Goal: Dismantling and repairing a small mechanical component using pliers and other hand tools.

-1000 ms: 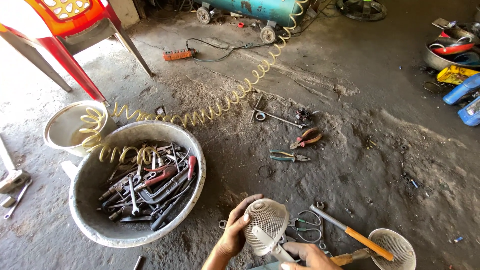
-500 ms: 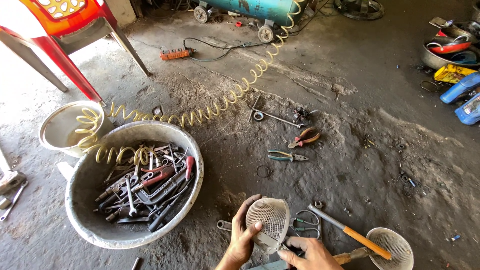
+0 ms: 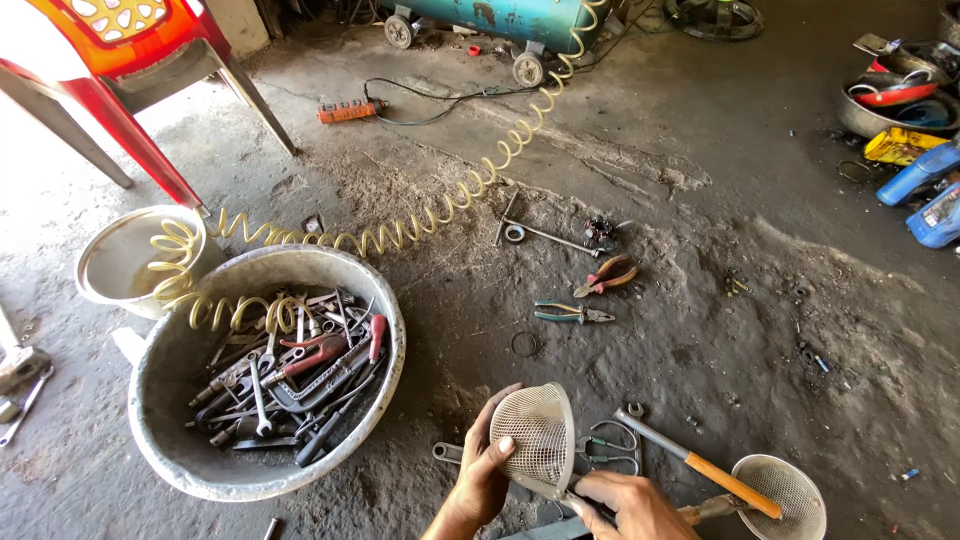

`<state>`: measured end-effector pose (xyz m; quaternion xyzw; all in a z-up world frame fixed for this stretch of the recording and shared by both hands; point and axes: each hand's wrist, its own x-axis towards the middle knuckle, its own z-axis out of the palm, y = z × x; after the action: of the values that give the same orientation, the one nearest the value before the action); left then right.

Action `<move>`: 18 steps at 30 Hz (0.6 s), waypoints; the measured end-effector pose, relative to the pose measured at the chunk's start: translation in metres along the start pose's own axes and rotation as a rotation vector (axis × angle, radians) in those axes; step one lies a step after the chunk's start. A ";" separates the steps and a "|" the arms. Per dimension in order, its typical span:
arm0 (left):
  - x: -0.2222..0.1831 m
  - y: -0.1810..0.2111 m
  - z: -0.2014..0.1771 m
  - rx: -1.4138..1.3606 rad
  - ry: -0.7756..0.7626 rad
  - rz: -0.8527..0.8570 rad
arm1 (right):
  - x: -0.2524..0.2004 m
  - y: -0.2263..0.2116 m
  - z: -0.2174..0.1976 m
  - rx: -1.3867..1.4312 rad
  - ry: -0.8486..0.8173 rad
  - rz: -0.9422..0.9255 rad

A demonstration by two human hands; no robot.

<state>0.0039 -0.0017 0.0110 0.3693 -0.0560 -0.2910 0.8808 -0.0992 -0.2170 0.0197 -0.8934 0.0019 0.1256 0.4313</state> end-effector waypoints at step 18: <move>-0.002 -0.019 -0.004 -0.058 0.115 -0.107 | 0.003 0.010 0.002 -0.002 -0.136 0.067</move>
<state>-0.0051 -0.0084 -0.0045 0.3621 0.0231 -0.3173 0.8762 -0.0974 -0.2217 0.0103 -0.8827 0.0025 0.2003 0.4250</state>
